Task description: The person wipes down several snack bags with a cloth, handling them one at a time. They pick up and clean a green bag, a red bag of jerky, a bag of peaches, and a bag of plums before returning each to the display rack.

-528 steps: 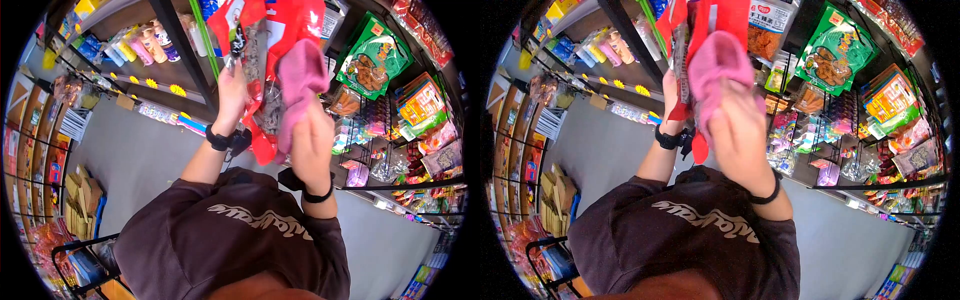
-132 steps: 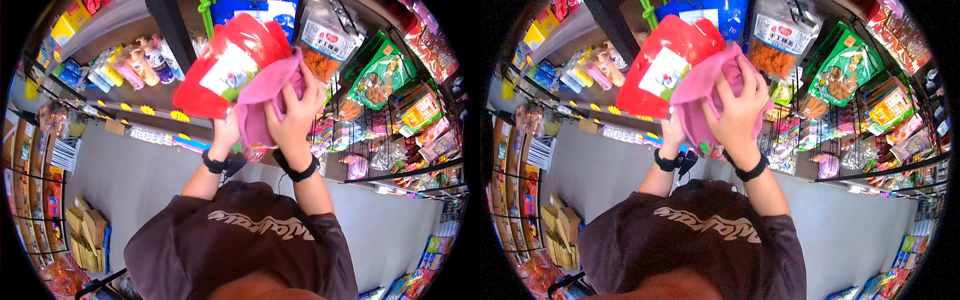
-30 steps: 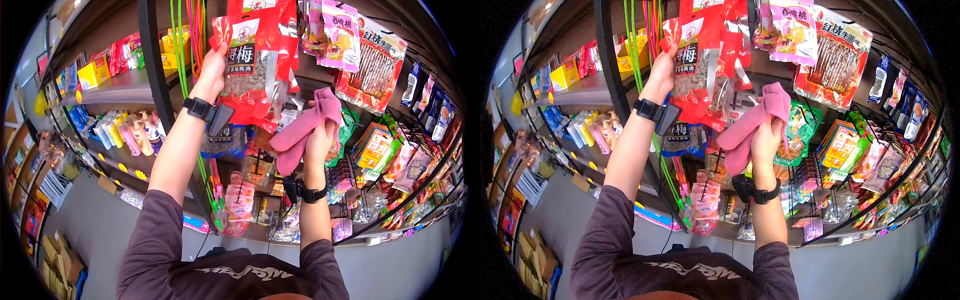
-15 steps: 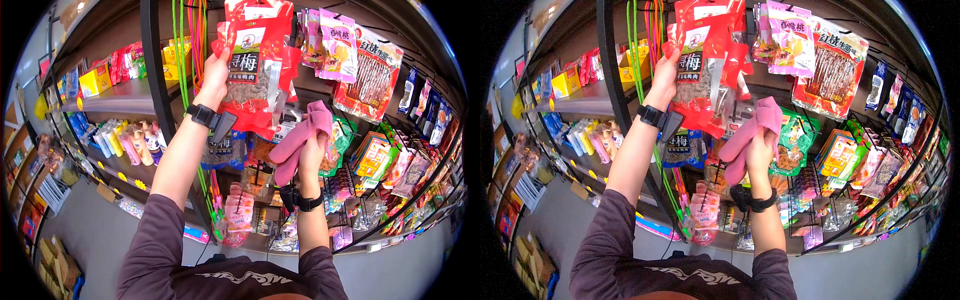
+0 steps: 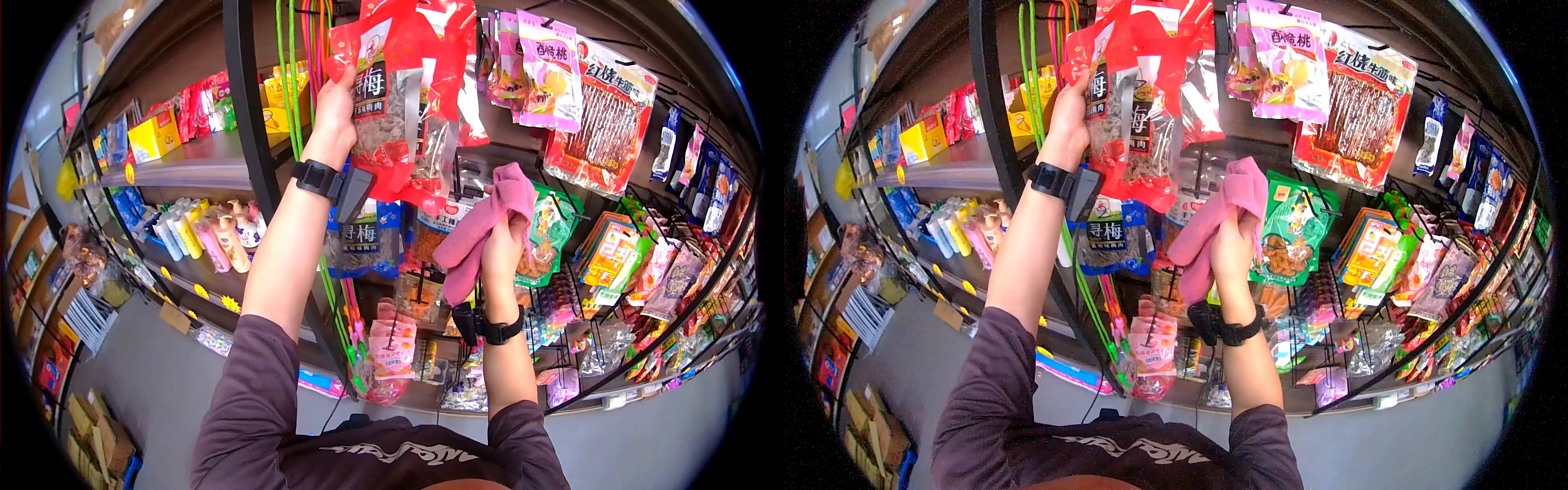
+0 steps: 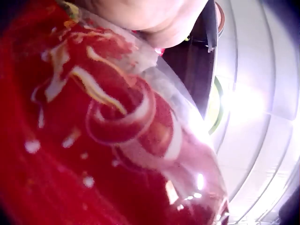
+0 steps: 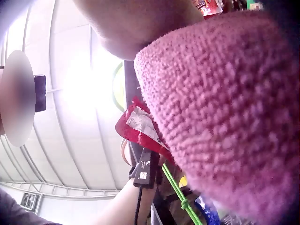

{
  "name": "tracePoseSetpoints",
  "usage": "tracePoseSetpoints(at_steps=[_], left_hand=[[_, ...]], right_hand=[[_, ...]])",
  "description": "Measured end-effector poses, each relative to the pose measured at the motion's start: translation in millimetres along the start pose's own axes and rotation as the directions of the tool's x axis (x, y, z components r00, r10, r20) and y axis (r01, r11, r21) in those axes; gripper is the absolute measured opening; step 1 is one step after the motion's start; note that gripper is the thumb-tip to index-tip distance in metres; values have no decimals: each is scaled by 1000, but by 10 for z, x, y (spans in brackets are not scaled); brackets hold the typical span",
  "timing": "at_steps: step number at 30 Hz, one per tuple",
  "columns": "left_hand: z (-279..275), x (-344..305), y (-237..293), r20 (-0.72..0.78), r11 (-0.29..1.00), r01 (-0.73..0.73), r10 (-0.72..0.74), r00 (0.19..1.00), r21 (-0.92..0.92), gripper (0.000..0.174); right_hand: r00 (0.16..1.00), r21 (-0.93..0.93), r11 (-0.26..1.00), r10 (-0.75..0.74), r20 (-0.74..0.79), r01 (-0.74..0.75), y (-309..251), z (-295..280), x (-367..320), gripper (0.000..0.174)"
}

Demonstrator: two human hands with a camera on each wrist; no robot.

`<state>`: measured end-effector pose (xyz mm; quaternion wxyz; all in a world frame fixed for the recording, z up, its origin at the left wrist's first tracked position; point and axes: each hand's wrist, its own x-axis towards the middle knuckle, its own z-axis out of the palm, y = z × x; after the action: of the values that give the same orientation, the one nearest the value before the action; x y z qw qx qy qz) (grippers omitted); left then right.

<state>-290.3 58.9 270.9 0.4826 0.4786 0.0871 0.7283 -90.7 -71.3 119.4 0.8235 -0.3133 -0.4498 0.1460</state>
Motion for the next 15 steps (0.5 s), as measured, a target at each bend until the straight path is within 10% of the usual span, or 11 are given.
tracePoseSetpoints(at_steps=[15], left_hand=[[-132, -9, 100, 122, 952, 279, -264, 957, -129, 29]], right_hand=[[998, -210, 976, -51, 30, 57, -237, 89, 184, 33]])
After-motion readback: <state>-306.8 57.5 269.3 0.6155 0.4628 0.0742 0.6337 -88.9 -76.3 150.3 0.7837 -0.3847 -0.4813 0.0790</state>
